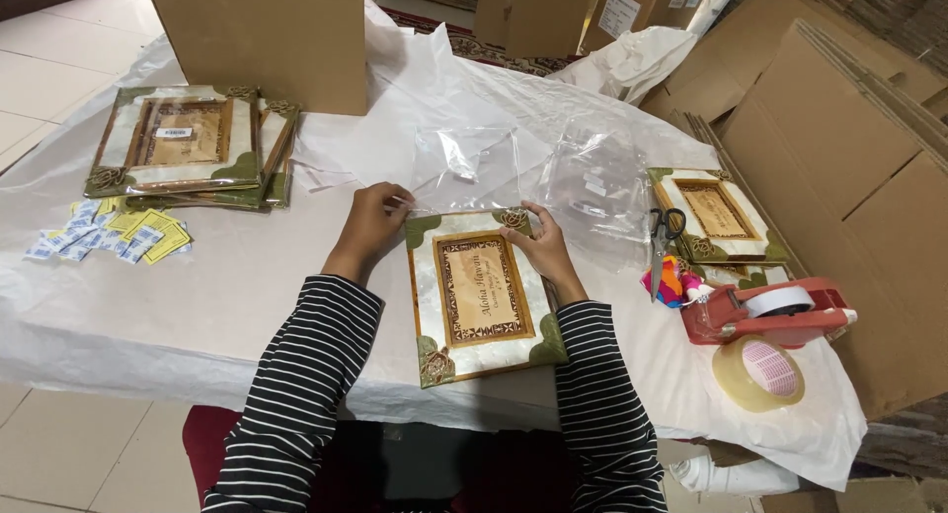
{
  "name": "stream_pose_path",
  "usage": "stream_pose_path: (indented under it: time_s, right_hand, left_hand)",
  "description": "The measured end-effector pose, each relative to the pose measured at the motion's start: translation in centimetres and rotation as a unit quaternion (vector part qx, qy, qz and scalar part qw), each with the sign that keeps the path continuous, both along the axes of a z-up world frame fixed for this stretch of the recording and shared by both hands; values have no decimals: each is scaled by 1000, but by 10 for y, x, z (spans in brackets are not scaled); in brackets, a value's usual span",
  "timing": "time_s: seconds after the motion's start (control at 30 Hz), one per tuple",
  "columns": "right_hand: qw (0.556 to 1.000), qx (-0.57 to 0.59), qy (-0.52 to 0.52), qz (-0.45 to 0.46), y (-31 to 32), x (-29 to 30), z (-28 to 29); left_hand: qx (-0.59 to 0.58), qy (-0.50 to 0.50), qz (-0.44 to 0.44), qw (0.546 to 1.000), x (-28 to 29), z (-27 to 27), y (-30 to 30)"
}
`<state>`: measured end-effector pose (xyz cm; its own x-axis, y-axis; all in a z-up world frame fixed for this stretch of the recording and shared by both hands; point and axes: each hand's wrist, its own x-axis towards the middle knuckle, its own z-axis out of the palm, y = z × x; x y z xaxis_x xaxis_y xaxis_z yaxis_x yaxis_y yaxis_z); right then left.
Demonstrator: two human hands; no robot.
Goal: Applying a decorative element to a picture frame and then packaging it in a plastic sleeve.
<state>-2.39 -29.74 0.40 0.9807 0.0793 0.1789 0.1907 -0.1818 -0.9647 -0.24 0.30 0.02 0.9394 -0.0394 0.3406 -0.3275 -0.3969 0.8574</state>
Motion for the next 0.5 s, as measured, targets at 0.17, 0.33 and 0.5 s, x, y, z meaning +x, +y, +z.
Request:
stream_pose_path:
  time_s: [0.17,0.33,0.5]
  right_hand:
    - [1000,15,0,-14,-5,5,-7]
    - [999,32,-13,-36,-6,10,-13]
    - [999,39,-14,-32,-11,12,-18]
  left_hand:
    - [-11,-5,8,1000,15,-16,1]
    - [-20,-2,8,1000,7,-9,0]
    - [-23,11,-4,1000,16,-12,0]
